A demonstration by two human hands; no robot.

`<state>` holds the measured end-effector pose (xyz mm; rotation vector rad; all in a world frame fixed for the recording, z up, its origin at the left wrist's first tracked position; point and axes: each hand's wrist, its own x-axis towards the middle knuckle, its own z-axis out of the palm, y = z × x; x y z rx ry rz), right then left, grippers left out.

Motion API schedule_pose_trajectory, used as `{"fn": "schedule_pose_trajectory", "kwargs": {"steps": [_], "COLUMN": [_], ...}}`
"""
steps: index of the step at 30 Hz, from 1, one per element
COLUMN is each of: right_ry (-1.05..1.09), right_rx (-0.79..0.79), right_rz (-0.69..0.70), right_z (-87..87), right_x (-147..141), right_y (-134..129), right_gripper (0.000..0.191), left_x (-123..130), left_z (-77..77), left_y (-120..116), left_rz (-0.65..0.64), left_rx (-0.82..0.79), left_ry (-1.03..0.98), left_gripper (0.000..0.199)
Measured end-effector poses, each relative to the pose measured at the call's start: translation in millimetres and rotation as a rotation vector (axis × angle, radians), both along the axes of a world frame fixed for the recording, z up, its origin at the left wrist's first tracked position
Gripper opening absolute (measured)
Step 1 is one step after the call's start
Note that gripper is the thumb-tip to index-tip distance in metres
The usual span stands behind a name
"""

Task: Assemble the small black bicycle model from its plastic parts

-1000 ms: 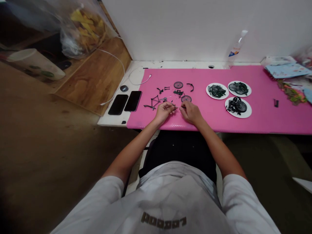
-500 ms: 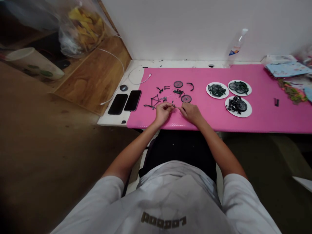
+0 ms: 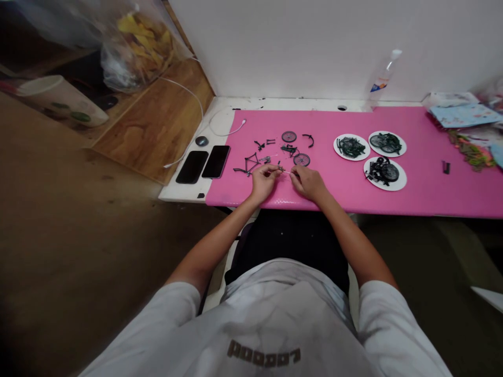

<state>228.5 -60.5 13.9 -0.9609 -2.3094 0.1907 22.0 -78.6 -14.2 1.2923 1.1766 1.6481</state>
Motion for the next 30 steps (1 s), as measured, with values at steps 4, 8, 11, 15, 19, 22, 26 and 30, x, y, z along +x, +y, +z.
{"fn": "schedule_pose_trajectory", "kwargs": {"steps": [4,8,11,15,19,22,26,30], "right_ry": [-0.031,-0.082,-0.066,-0.055,0.043,0.143,0.125,0.104], "right_rx": [0.049,0.056,0.010,-0.027,-0.111,-0.167,-0.162,-0.166], "right_rz": [0.049,0.069,0.058,0.006,0.023,0.060,-0.016,-0.026], "right_z": [-0.9,-5.5,-8.9,-9.6,-6.9,-6.4,-7.6,-6.8], "right_x": [0.6,5.4,7.1,5.4,3.5,2.5,1.0,0.6], "right_y": [2.2,6.8,9.3,9.0,8.0,9.5,10.8,8.3], "right_gripper": [0.043,0.059,0.065,0.069,0.057,0.049,0.045,0.038], "left_x": [-1.9,-0.8,0.5,1.2,0.2,-0.3,1.5,2.4], "left_z": [3.4,4.7,3.3,0.9,-1.7,-6.3,-11.5,-9.0], "left_y": [-0.5,-2.4,-2.9,-2.2,0.0,2.5,2.3,-1.6], "left_rz": [0.060,0.021,-0.011,-0.005,0.017,-0.002,-0.143,-0.221], "left_rx": [-0.009,-0.036,-0.026,-0.013,-0.010,-0.017,-0.045,-0.045], "left_ry": [0.051,0.042,0.018,0.041,0.107,0.103,0.088,0.094], "left_gripper": [0.006,0.011,0.014,0.009,0.010,0.024,0.032,0.038]}}
